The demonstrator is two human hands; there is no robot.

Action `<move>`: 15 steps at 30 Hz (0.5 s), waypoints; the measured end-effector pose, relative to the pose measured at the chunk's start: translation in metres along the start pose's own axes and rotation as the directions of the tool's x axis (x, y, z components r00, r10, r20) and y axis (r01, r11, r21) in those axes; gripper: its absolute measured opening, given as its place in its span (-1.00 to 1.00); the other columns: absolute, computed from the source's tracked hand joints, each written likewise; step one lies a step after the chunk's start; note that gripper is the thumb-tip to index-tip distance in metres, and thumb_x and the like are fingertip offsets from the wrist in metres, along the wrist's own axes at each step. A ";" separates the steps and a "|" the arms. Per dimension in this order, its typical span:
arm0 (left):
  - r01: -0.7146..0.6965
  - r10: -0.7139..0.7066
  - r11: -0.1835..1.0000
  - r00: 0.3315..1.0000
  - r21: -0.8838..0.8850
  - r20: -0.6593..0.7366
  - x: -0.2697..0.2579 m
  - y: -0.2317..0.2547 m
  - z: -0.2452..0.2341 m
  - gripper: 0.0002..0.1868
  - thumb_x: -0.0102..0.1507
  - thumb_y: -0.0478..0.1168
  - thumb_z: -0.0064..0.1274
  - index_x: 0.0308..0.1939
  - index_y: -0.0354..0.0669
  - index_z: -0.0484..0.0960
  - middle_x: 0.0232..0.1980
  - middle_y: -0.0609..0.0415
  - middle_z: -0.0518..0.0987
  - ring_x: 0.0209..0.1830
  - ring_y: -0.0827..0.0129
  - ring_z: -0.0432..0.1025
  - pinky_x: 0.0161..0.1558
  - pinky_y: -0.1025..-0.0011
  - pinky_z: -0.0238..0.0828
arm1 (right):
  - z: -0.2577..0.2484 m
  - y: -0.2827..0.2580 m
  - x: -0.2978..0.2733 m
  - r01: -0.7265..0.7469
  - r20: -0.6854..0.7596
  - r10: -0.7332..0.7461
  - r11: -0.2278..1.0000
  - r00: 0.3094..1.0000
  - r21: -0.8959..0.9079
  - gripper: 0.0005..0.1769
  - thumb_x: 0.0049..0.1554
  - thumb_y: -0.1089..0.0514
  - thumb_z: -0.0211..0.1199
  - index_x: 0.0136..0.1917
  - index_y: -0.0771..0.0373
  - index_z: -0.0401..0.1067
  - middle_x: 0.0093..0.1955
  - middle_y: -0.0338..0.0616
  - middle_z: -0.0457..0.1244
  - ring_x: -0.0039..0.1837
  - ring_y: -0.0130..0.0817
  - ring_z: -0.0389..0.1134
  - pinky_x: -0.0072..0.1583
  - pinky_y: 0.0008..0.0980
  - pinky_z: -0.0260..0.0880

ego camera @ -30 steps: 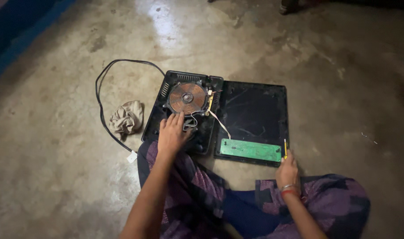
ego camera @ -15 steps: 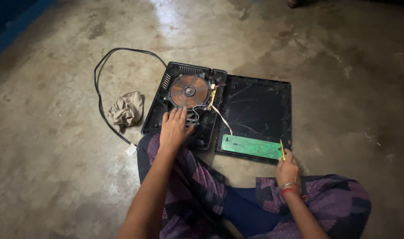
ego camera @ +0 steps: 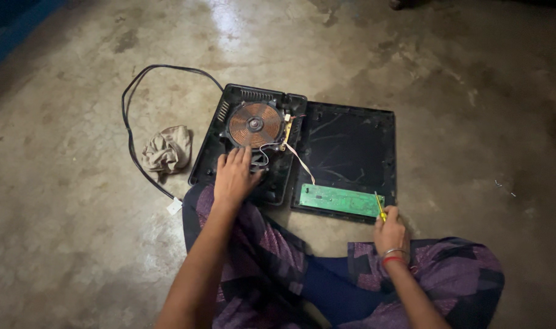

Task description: The person uses a screwdriver to tighten screws on a green circuit board attached to the casing of a disassembled appliance. They repeatedly adjust the board and secure it with screws.

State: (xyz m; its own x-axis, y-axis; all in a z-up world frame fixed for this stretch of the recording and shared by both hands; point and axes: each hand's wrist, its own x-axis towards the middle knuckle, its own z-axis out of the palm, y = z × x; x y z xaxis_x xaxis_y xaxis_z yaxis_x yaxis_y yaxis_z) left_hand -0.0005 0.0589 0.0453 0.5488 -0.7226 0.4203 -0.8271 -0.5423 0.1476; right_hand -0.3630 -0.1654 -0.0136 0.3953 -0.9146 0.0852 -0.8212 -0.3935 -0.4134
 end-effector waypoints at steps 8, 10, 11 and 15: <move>0.043 -0.042 0.997 0.999 0.061 -0.007 0.002 -0.001 0.006 -0.22 0.26 0.15 0.10 0.41 -0.26 0.37 0.34 -0.08 0.49 0.40 0.15 0.30 0.32 0.10 0.17 | -0.004 -0.006 -0.001 0.008 -0.015 -0.008 1.000 1.000 -0.020 -0.60 0.24 -0.10 0.12 0.26 0.06 0.23 -0.02 0.25 0.38 0.03 0.31 0.40 0.05 0.17 0.40; 0.039 -0.039 0.997 0.999 0.063 0.001 0.002 0.000 0.007 -0.21 0.26 0.16 0.10 0.42 -0.26 0.36 0.37 -0.07 0.47 0.41 0.15 0.29 0.31 0.11 0.18 | -0.004 -0.008 0.000 0.009 -0.030 -0.009 1.000 1.000 -0.015 -0.59 0.24 -0.13 0.10 0.26 0.06 0.23 -0.02 0.25 0.38 0.02 0.31 0.40 0.04 0.17 0.40; 0.031 -0.032 0.997 0.999 0.073 0.001 0.003 0.001 0.007 -0.20 0.25 0.16 0.11 0.43 -0.26 0.35 0.39 -0.07 0.45 0.42 0.14 0.28 0.31 0.12 0.18 | -0.004 -0.008 0.001 -0.009 -0.008 0.009 1.000 1.000 -0.017 -0.59 0.25 -0.12 0.10 0.28 0.06 0.23 -0.03 0.26 0.38 0.02 0.31 0.40 0.03 0.17 0.40; -0.076 0.064 0.986 0.995 0.150 0.079 0.007 0.006 0.006 -0.06 0.14 0.17 0.14 0.48 -0.23 0.26 0.51 -0.09 0.29 0.45 0.12 0.22 0.29 0.10 0.17 | 0.006 -0.001 0.006 0.044 -0.033 -0.042 0.997 0.999 0.061 -0.62 0.23 -0.05 0.16 0.27 0.05 0.27 -0.04 0.25 0.37 0.02 0.31 0.40 0.01 0.17 0.39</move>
State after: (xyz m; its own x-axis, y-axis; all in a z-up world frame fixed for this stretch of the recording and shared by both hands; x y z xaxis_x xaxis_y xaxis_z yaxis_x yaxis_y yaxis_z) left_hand -0.0006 0.0477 0.0437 0.5024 -0.7874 0.3573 -0.8386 -0.5444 -0.0207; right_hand -0.3573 -0.1700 -0.0180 0.4156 -0.8998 0.1328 -0.7761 -0.4270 -0.4641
